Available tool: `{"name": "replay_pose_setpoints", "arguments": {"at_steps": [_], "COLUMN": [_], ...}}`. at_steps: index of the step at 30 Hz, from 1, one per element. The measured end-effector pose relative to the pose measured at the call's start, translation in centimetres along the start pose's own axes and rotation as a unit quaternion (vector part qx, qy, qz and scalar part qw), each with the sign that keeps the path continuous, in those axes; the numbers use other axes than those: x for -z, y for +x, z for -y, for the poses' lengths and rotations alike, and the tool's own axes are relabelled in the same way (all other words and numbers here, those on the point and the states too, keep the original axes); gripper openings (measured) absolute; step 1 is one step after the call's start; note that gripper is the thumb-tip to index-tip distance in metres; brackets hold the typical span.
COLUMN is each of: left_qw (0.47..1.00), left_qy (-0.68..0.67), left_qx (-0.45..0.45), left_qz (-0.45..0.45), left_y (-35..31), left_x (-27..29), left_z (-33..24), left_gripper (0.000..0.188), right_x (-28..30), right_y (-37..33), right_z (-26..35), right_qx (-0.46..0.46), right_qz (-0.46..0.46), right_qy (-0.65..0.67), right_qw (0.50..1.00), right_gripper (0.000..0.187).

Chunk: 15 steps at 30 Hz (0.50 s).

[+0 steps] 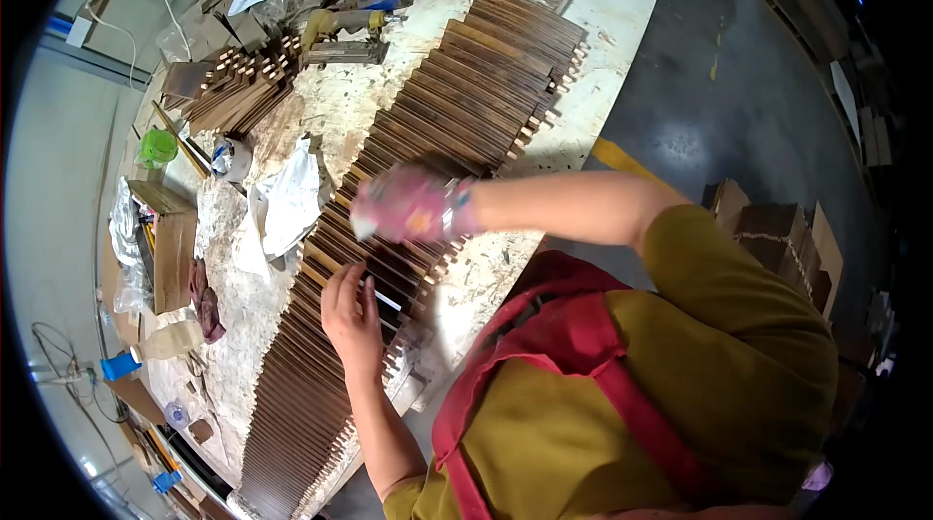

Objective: The person applies glue to the ends of wood slats and joins them together by hand on a work table.

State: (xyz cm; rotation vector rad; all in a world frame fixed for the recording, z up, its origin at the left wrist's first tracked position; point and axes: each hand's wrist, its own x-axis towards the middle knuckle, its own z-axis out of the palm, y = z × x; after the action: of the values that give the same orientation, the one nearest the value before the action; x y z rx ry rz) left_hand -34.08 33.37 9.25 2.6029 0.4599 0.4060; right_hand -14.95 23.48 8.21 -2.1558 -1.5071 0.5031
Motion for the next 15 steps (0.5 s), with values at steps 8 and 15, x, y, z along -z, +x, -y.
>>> {"name": "replay_pose_setpoints", "arguments": {"at_steps": [8, 15], "left_qw": [0.975, 0.907], "left_qy": [-0.036, 0.048], "left_qx": [-0.215, -0.414], "left_qz": [0.036, 0.052], "left_y": [6.8, 11.0], "left_x": [-6.6, -19.2], "left_z": [-6.4, -16.4], "left_gripper": [0.029, 0.034], "right_x": [12.9, 13.4], "right_y": [-3.5, 1.1], "right_z": [-20.5, -19.8], "right_qx": [-0.015, 0.021], "right_qz": [-0.159, 0.009], "right_qy": [-0.154, -0.218], "right_qw": [0.975, 0.976], "right_gripper": [0.033, 0.034]}}
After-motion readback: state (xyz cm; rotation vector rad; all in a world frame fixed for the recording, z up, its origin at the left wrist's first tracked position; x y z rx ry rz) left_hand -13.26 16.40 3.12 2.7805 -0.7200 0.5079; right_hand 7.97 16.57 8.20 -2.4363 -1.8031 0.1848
